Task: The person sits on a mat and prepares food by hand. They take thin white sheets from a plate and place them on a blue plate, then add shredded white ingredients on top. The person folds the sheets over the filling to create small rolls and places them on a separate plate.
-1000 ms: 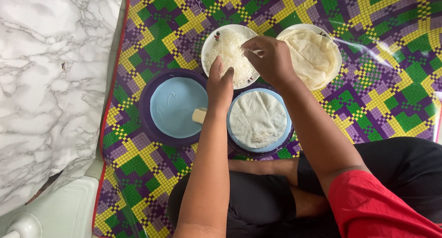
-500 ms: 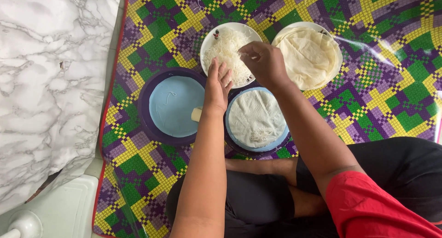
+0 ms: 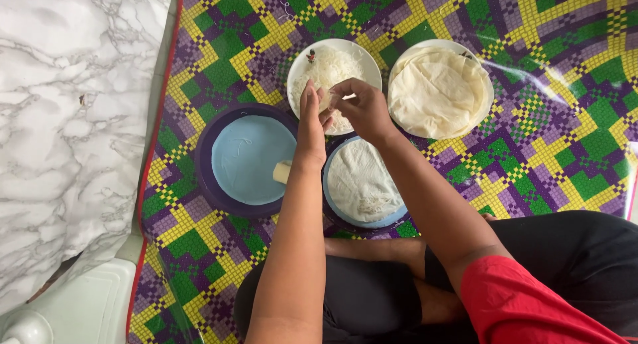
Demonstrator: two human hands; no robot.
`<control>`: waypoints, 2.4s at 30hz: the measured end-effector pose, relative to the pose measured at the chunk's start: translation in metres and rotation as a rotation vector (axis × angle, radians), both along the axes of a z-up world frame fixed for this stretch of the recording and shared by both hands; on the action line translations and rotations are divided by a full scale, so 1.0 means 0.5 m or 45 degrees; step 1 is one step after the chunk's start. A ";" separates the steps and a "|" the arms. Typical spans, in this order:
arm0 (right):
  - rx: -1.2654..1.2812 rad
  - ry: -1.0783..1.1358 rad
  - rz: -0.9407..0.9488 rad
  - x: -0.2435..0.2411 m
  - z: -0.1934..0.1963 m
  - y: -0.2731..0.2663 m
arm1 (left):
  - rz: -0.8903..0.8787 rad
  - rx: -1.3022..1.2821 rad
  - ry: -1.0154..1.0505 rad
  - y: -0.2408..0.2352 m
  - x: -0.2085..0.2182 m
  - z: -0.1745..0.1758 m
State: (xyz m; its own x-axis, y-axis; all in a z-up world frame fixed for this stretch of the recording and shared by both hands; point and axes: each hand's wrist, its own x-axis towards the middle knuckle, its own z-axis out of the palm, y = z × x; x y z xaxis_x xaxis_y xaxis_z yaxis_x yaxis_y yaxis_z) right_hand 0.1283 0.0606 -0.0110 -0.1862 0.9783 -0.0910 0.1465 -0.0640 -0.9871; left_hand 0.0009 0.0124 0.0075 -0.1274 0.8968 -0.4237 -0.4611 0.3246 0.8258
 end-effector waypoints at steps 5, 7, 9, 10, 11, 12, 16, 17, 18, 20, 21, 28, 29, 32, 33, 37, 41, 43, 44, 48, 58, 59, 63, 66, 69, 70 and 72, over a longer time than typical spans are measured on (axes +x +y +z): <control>0.048 -0.125 -0.040 0.011 0.006 -0.006 | -0.018 0.003 0.037 0.001 -0.005 0.016; 0.052 -0.167 -0.080 0.015 -0.001 -0.009 | -0.013 0.001 0.047 -0.001 -0.008 0.018; 0.010 -0.012 -0.133 0.014 -0.020 -0.004 | -0.019 -0.007 0.037 0.002 -0.009 0.024; 0.011 -0.011 -0.134 0.011 -0.007 -0.005 | -0.020 -0.007 0.038 0.002 -0.006 0.028; -0.036 0.056 -0.161 0.007 0.005 -0.005 | -0.026 -0.011 -0.023 0.001 -0.004 0.032; -0.085 0.123 -0.188 0.002 0.017 -0.007 | -0.032 -0.018 -0.084 0.000 -0.002 0.036; -0.164 0.278 -0.156 -0.016 0.052 -0.012 | -0.075 -0.030 -0.258 0.005 -0.004 0.037; -0.214 0.310 -0.137 -0.026 0.061 -0.016 | -0.084 -0.033 -0.283 0.005 -0.001 0.057; -0.265 0.343 -0.118 -0.037 0.071 -0.021 | -0.093 -0.036 -0.308 0.004 0.001 0.076; -0.178 0.227 -0.133 -0.020 0.048 -0.016 | -0.106 -0.032 -0.289 0.007 -0.004 0.047; -0.090 0.112 -0.148 -0.013 0.037 -0.013 | -0.120 -0.027 -0.271 0.008 -0.007 0.033; -0.114 0.159 -0.205 0.002 0.029 0.004 | -0.144 -0.068 0.037 -0.001 -0.006 0.075; -0.100 0.173 -0.204 0.004 0.027 0.007 | -0.130 -0.082 0.102 0.000 -0.006 0.069; -0.035 0.165 -0.184 0.013 0.023 0.016 | -0.092 -0.091 0.334 0.009 -0.008 0.037; 0.018 0.141 -0.164 0.016 0.022 0.019 | -0.068 -0.086 0.501 0.013 -0.011 0.023; 0.172 0.001 -0.099 0.019 0.087 0.013 | -0.089 -0.109 0.942 0.010 -0.022 0.021; 0.386 -0.143 -0.006 0.023 0.177 -0.002 | 0.027 -0.127 1.045 0.015 -0.018 0.076; 0.476 -0.208 0.015 0.025 0.213 -0.005 | 0.052 -0.104 0.952 0.021 -0.023 0.103; 0.449 -0.172 0.027 0.027 0.230 -0.010 | 0.066 -0.070 0.922 0.024 -0.027 0.104; 0.372 0.015 0.041 0.048 0.261 -0.032 | 0.142 0.015 1.074 0.038 -0.047 0.043; 0.384 0.078 0.102 0.178 0.369 -0.196 | 0.202 0.397 0.985 -0.070 -0.073 0.259; 0.382 0.079 0.105 0.194 0.367 -0.211 | 0.187 0.420 0.999 -0.081 -0.066 0.275; 0.303 0.072 0.119 0.260 0.365 -0.278 | -0.055 0.432 1.237 -0.162 -0.014 0.331; 0.264 0.038 0.137 0.298 0.346 -0.314 | -0.329 0.392 1.348 -0.246 0.021 0.347; 0.243 0.071 0.140 0.307 0.304 -0.317 | -0.405 0.302 1.310 -0.326 0.052 0.261; 0.238 0.070 0.145 0.311 0.268 -0.312 | -0.403 0.294 1.308 -0.330 0.055 0.233; 0.243 -0.023 0.174 0.320 0.199 -0.298 | -0.564 0.180 1.420 -0.336 0.062 0.177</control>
